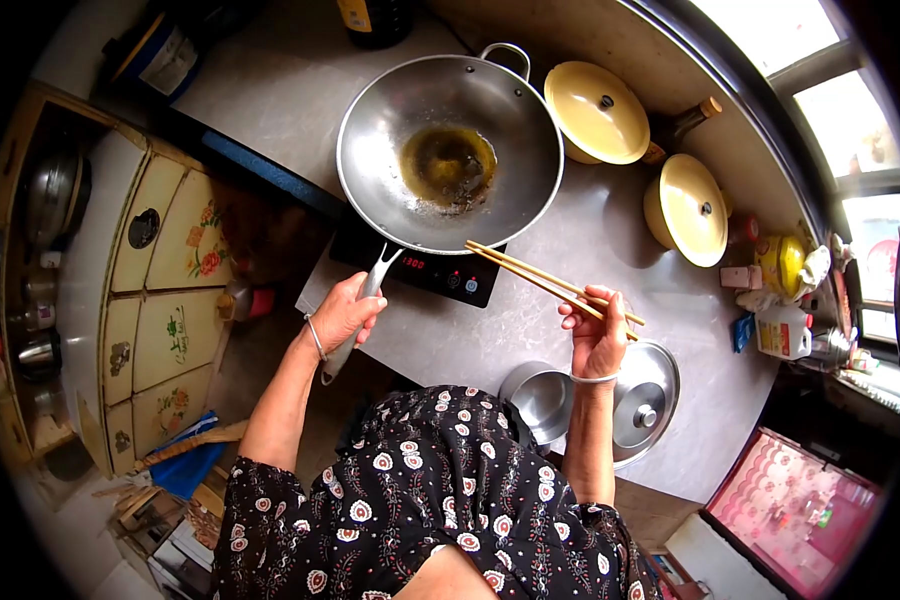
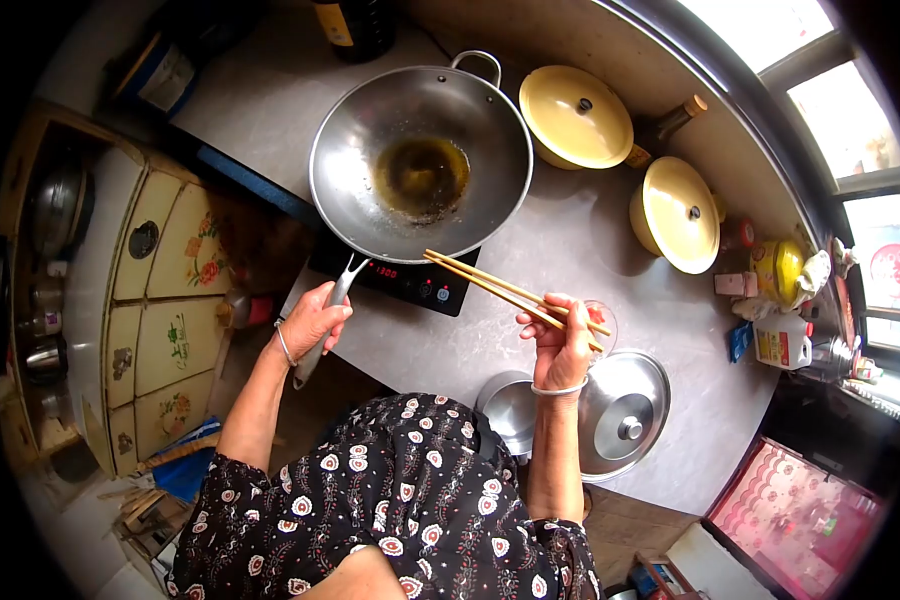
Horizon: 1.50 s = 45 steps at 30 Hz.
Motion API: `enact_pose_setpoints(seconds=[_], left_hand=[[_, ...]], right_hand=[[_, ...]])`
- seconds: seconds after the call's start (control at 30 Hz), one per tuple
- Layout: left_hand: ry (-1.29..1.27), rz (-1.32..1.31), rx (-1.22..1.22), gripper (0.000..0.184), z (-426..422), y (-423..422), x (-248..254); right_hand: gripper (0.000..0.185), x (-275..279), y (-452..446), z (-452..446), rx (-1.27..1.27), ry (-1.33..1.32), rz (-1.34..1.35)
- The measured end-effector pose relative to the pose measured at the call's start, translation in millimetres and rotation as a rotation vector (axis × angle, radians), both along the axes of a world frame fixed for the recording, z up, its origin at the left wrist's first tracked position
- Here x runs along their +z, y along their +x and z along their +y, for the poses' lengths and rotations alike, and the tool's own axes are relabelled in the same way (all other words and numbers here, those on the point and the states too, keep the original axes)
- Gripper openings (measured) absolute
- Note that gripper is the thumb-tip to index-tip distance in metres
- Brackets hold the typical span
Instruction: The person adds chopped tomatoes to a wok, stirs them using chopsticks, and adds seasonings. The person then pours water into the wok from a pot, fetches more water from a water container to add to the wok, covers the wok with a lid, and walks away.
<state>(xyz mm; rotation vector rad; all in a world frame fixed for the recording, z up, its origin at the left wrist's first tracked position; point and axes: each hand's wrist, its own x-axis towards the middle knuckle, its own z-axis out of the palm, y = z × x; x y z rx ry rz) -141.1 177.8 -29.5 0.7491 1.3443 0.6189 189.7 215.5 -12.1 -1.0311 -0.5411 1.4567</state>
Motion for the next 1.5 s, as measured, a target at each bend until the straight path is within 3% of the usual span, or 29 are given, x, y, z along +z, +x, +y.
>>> enact_pose_setpoints(seconds=[0.6, 0.8, 0.87, 1.03, 1.1, 1.13, 1.2, 1.23, 1.3, 1.4, 1.5], left_hand=[[-0.021, 0.03, -0.026, 0.016, 3.7, -8.2, 0.6], [-0.037, 0.071, -0.018, 0.017, 3.5, -9.7, -0.7], [-0.003, 0.11, -0.042, 0.02, 2.9, -10.1, -2.1], [-0.027, 0.09, -0.018, 0.032, 4.4, -8.8, 2.1], [-0.009, 0.141, -0.035, 0.036, 4.6, -9.7, 0.5], [0.016, 0.172, -0.04, 0.037, 4.5, -10.8, -0.1], [0.052, 0.217, -0.043, 0.043, 5.3, -12.3, 1.7], [0.084, 0.248, -0.04, 0.045, 4.8, -11.9, 3.9], [0.137, 0.338, -0.043, 0.043, 2.8, -17.3, 1.9], [0.41, 0.589, 0.095, 0.037, -2.9, -22.7, -0.4], [0.548, 0.646, 0.247, 0.028, -8.5, -9.1, 14.6]], right_hand=[[0.037, -5.3, -9.5, 1.9, 0.012, -0.013, 0.006], [0.038, 25.3, 33.3, 6.2, -0.159, 0.105, -0.018], [0.035, 19.9, 83.8, 9.2, -0.14, 0.298, -0.147], [0.02, 65.7, 132.7, -9.4, -0.098, -0.058, -0.527], [0.019, 44.3, 158.8, -14.8, 0.009, -0.259, -0.714], [0.021, 22.4, 163.4, -15.2, -0.054, -0.389, -0.742], [0.022, -44.2, 181.3, -27.1, -0.074, -0.589, -0.904], [0.013, -83.5, 193.6, -32.9, -0.022, -0.641, -0.958], [0.012, -134.0, 196.8, -40.7, -0.046, -0.679, -0.865], [0.012, -134.5, 176.6, -35.6, -0.003, -0.831, -0.643], [0.015, -144.9, 169.4, -32.0, -0.06, -0.764, -0.568]])
